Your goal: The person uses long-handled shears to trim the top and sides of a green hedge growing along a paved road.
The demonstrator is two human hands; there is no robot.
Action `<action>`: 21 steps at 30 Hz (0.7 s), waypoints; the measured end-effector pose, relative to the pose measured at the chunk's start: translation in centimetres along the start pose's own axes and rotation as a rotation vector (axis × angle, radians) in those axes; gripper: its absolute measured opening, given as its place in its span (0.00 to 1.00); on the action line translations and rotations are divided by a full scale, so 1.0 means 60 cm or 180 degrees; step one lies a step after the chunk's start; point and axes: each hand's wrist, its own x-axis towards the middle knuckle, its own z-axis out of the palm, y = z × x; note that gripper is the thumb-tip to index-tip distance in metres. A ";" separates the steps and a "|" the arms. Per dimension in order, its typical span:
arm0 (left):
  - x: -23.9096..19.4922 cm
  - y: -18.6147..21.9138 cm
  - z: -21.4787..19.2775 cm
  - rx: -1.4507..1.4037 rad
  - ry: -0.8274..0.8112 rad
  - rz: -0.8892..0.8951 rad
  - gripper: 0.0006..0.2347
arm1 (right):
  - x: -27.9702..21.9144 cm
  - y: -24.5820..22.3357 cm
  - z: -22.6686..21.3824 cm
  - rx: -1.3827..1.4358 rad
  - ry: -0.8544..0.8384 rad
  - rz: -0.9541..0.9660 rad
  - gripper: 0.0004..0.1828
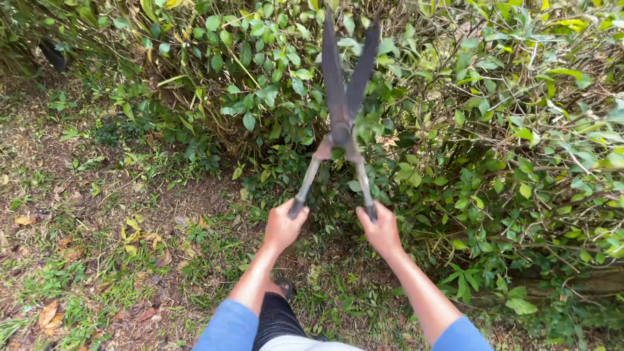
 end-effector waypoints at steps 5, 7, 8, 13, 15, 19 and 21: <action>-0.034 -0.016 -0.026 0.0500 -0.0260 0.0108 0.10 | -0.049 0.019 -0.026 -0.0013 -0.0235 0.0170 0.18; -0.082 -0.070 -0.016 0.0593 -0.0458 0.0056 0.12 | -0.110 0.021 -0.036 0.0166 -0.0554 0.0389 0.19; -0.108 -0.098 -0.007 0.0666 -0.0666 0.0029 0.14 | -0.141 0.024 -0.044 0.0331 -0.0846 0.0598 0.21; -0.229 -0.157 -0.057 0.1438 -0.1605 -0.0559 0.09 | -0.327 0.254 -0.076 -0.0088 -0.1121 0.1536 0.13; -0.266 -0.201 -0.064 0.1110 -0.1842 -0.0458 0.08 | -0.376 0.282 -0.088 -0.0425 -0.1145 0.1823 0.15; -0.276 -0.260 -0.070 0.1364 -0.1856 -0.0427 0.08 | -0.403 0.299 -0.077 -0.0786 -0.1513 0.2276 0.14; -0.249 -0.274 -0.056 0.1501 -0.1819 -0.0417 0.08 | -0.386 0.284 -0.069 -0.1080 -0.1609 0.2185 0.14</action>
